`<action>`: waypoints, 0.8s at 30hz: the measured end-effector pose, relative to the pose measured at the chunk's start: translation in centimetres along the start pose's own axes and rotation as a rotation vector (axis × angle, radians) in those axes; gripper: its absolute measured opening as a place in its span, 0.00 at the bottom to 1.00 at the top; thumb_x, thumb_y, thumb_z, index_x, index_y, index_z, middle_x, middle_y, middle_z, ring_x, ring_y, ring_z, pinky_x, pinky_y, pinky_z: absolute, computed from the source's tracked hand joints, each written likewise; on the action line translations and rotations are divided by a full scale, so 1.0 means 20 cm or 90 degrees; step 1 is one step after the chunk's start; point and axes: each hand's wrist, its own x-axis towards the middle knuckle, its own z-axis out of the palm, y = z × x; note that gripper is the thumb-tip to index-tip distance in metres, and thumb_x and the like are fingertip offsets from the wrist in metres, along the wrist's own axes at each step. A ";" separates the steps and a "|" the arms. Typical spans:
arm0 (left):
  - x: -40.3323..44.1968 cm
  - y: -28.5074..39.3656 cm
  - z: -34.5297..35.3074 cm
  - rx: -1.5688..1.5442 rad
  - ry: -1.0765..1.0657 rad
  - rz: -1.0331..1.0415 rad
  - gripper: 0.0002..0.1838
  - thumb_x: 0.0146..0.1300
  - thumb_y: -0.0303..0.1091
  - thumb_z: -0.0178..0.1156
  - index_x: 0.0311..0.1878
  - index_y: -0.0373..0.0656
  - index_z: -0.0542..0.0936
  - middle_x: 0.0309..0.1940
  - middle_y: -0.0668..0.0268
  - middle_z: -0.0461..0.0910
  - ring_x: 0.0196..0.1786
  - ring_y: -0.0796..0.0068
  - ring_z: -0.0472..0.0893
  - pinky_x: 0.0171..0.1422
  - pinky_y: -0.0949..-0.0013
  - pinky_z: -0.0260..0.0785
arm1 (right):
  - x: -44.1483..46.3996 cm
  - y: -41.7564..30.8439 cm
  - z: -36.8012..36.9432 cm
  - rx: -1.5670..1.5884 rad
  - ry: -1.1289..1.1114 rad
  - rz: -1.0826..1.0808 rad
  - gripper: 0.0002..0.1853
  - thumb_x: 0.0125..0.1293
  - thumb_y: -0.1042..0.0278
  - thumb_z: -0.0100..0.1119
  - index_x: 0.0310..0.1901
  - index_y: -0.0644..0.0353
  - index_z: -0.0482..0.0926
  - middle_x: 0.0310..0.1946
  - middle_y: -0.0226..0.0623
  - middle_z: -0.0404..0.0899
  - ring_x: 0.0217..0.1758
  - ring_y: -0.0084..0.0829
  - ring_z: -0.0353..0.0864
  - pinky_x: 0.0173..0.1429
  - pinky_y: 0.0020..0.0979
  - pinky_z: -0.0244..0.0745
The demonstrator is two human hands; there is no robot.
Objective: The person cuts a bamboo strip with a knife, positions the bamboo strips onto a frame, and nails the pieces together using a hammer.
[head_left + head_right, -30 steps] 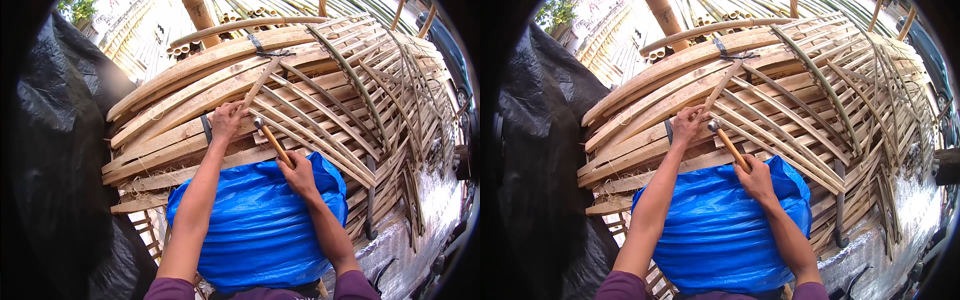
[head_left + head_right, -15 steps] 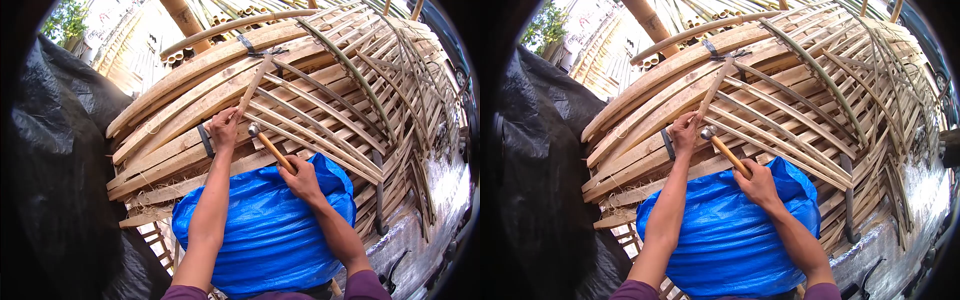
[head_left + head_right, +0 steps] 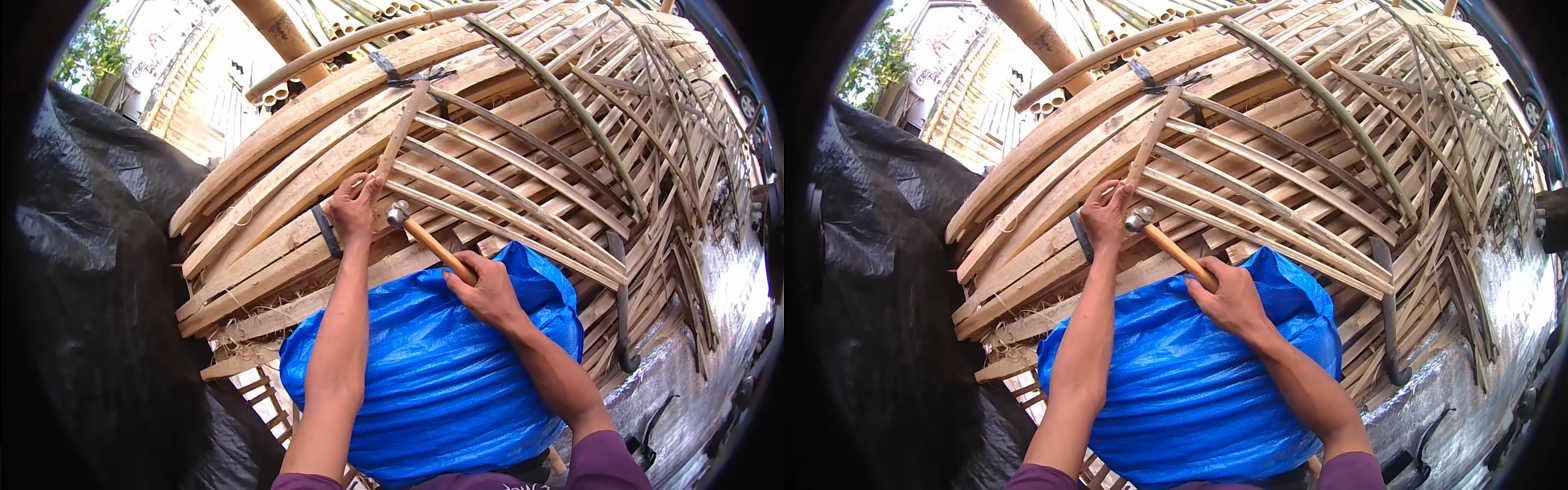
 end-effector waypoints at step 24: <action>0.01 0.06 0.00 0.121 0.043 0.036 0.25 0.54 0.45 0.77 0.50 0.38 0.86 0.35 0.61 0.89 0.37 0.80 0.86 0.43 0.76 0.76 | 0.04 -0.06 0.02 0.023 -0.015 -0.007 0.16 0.68 0.60 0.62 0.47 0.65 0.81 0.24 0.46 0.81 0.27 0.35 0.81 0.35 0.36 0.74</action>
